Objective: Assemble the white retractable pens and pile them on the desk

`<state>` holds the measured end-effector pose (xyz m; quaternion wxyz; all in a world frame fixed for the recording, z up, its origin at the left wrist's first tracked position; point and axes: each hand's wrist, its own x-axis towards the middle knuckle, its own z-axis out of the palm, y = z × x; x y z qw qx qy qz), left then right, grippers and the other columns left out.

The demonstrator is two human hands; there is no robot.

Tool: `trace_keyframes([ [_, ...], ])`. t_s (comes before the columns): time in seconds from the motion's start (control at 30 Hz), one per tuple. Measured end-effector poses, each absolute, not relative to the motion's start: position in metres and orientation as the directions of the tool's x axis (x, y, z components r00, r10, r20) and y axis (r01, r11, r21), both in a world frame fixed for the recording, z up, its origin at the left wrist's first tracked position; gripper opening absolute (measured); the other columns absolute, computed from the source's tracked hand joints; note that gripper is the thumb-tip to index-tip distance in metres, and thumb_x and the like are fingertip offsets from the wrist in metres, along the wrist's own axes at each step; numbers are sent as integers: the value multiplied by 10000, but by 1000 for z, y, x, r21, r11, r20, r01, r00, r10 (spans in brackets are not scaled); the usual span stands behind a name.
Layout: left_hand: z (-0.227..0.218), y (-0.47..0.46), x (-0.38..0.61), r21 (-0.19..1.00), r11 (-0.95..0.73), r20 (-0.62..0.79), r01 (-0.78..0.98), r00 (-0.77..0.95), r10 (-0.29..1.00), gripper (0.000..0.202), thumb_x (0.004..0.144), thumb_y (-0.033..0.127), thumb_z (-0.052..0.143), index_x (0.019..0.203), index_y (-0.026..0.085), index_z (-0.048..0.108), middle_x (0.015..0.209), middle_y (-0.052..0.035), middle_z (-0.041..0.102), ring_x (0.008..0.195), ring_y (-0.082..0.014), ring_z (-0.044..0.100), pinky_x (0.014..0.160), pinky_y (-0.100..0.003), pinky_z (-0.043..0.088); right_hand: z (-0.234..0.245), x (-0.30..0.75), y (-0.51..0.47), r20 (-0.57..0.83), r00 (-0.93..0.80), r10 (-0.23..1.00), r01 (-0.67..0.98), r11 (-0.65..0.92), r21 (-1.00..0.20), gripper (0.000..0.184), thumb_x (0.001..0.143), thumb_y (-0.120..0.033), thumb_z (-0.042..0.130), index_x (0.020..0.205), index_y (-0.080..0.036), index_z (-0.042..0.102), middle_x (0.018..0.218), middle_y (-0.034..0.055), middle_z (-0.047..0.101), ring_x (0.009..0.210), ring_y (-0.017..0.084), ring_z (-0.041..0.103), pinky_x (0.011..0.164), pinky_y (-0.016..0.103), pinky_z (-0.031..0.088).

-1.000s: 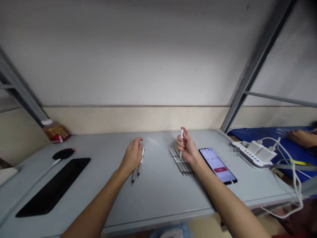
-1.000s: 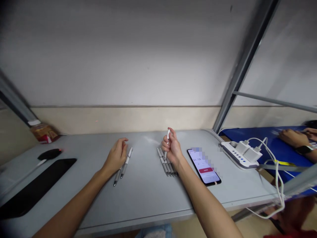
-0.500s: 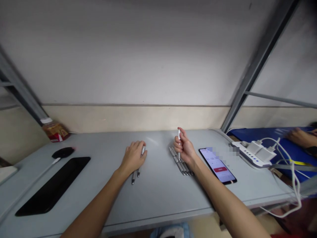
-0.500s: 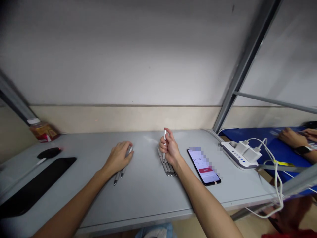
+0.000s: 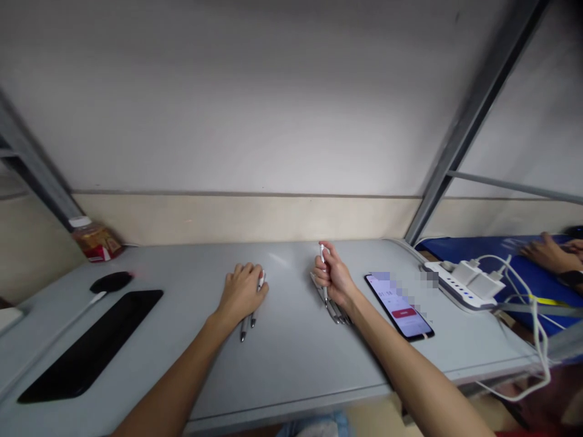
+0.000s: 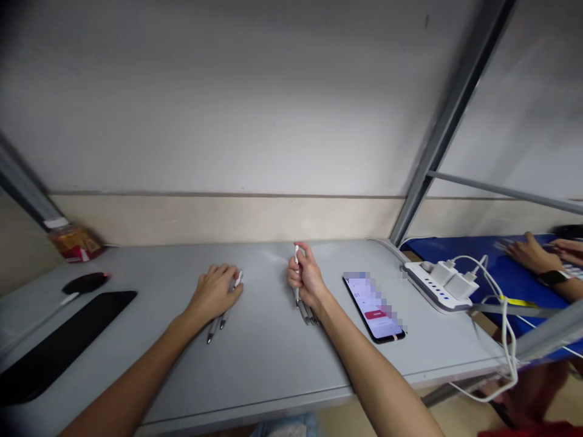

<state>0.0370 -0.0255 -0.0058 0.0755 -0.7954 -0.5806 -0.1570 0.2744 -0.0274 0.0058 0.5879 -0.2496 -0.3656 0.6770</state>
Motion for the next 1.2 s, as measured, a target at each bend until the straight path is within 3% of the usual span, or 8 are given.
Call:
trace_keyframes([
  [0.27, -7, -25, 35, 54, -281, 319, 958, 250, 914, 197, 824, 369, 488, 815, 189, 569, 961, -118, 587, 981, -312, 464, 774, -427, 379, 8, 273, -28, 77, -169, 982, -613, -44, -789, 324, 804, -399, 649, 1019, -306, 426, 573, -104, 351, 396, 47, 180, 376, 154, 96],
  [0.37, -7, -25, 35, 73, -295, 323, 953, 257, 911, 217, 814, 389, 501, 751, 192, 567, 947, -116, 577, 986, -320, 457, 781, -441, 380, 8, 273, -29, 71, -187, 980, -549, -44, -834, 322, 803, -404, 641, 1027, -294, 437, 599, -89, 437, 412, 57, 282, 379, 154, 183],
  [0.47, -8, -25, 36, 98, -297, 340, 950, 248, 907, 221, 788, 394, 534, 709, 192, 571, 966, -114, 559, 985, -317, 449, 791, -448, 380, 8, 275, -31, 67, -288, 955, -402, -57, -914, 287, 780, -357, 659, 986, -236, 500, 703, -36, 548, 567, 94, 492, 506, 203, 386],
  [0.6, -7, -26, 37, 129, -303, 321, 944, 249, 914, 219, 778, 385, 543, 691, 187, 579, 978, -110, 552, 986, -309, 438, 789, -440, 377, 5, 283, -29, 124, -254, 959, 28, 136, -990, 242, 778, -352, 639, 936, -173, 601, 818, 15, 594, 699, 129, 536, 635, 255, 407],
  [0.7, -6, -27, 38, 133, -301, 304, 944, 250, 919, 232, 780, 384, 540, 669, 185, 586, 976, -104, 553, 1002, -309, 429, 788, -435, 369, -2, 288, -26, 240, -189, 952, 457, 301, -837, 223, 771, -353, 642, 908, -178, 665, 977, 54, 604, 887, 184, 533, 760, 312, 389],
  [0.8, -7, -27, 39, 135, -304, 311, 943, 251, 917, 230, 780, 378, 541, 665, 186, 594, 986, -98, 557, 1016, -307, 427, 797, -434, 362, -8, 287, -25, 270, -179, 946, 729, 312, -610, 177, 787, -361, 644, 884, -227, 707, 1084, 61, 585, 1047, 242, 470, 849, 384, 323],
  [0.93, -4, -29, 42, 160, -318, 326, 934, 254, 911, 230, 801, 371, 528, 677, 186, 587, 983, -92, 577, 1011, -297, 439, 787, -419, 366, -14, 284, -23, 265, -159, 951, 830, 274, -486, 195, 841, -400, 606, 915, -265, 725, 1119, 66, 574, 1067, 258, 445, 841, 404, 294],
  [1.2, -3, -28, 45, 259, -343, 404, 903, 222, 888, 245, 843, 390, 513, 758, 183, 614, 919, -86, 615, 997, -294, 446, 783, -405, 375, -17, 287, -22, 307, -205, 929, 840, 328, -432, 313, 880, -449, 560, 1115, -277, 674, 1161, 87, 560, 1061, 254, 455, 863, 397, 297],
])
